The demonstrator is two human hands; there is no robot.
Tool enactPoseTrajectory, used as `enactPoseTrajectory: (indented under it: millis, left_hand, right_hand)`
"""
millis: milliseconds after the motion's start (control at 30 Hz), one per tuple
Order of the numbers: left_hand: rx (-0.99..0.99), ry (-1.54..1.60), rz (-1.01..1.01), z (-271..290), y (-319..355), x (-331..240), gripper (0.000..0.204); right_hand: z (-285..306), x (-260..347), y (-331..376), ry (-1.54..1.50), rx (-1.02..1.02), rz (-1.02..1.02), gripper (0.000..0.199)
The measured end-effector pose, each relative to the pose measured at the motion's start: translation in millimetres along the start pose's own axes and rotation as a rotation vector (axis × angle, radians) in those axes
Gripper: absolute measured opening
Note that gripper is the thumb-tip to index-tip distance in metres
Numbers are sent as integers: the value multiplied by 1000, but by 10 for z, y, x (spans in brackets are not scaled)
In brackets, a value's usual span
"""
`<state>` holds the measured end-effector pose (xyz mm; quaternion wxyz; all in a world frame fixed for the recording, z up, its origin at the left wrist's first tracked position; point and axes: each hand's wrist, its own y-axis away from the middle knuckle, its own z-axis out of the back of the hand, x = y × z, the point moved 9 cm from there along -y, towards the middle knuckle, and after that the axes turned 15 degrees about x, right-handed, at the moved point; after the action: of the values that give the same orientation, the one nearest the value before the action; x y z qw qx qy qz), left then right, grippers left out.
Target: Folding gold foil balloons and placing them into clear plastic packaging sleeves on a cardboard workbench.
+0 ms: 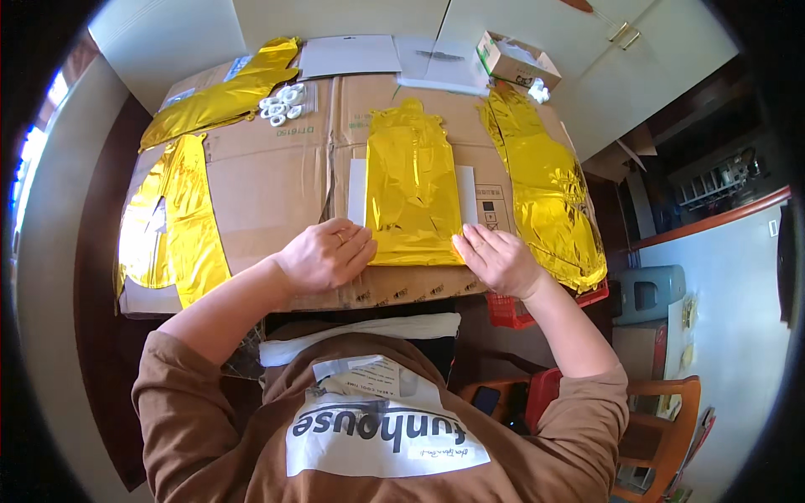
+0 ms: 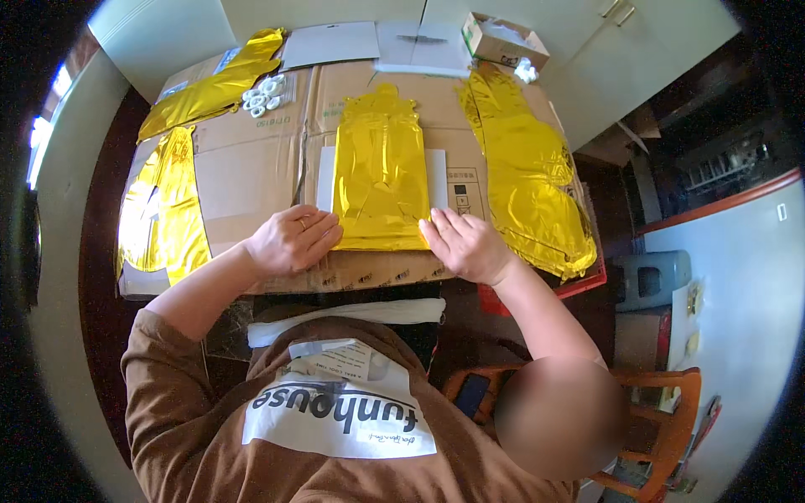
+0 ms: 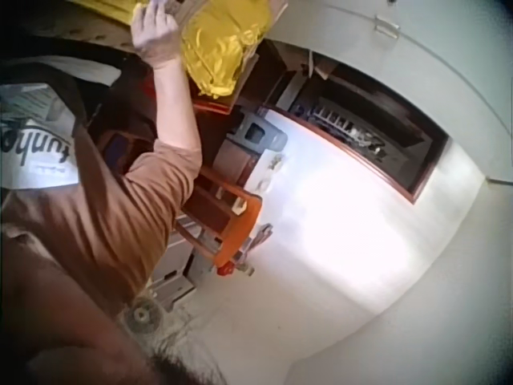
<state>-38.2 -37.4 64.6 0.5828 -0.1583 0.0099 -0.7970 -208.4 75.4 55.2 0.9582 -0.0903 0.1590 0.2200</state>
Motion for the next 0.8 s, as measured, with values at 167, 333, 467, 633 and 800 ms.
enactPoseTrajectory:
  millis: [167,333,467,633,800]
  left_hand:
    - [65,196,113,28,-5,37,40]
    - [78,312,208,-18,71,81,48]
    - [82,314,215,8,39,75,48]
    - [84,313,175,29,-25,128,44]
    - [51,436,193,0,-239,266,37]
  right_hand:
    - [2,-72,30,-223,119,-89,48]
    - [-29,60,85,-213,232,-369,73]
    - [216,493,-85,-365,82,-504,76]
    - [-68,821,-297,-479,193,-560,76]
    - [-124,826,-311,-526,220,-602,82]
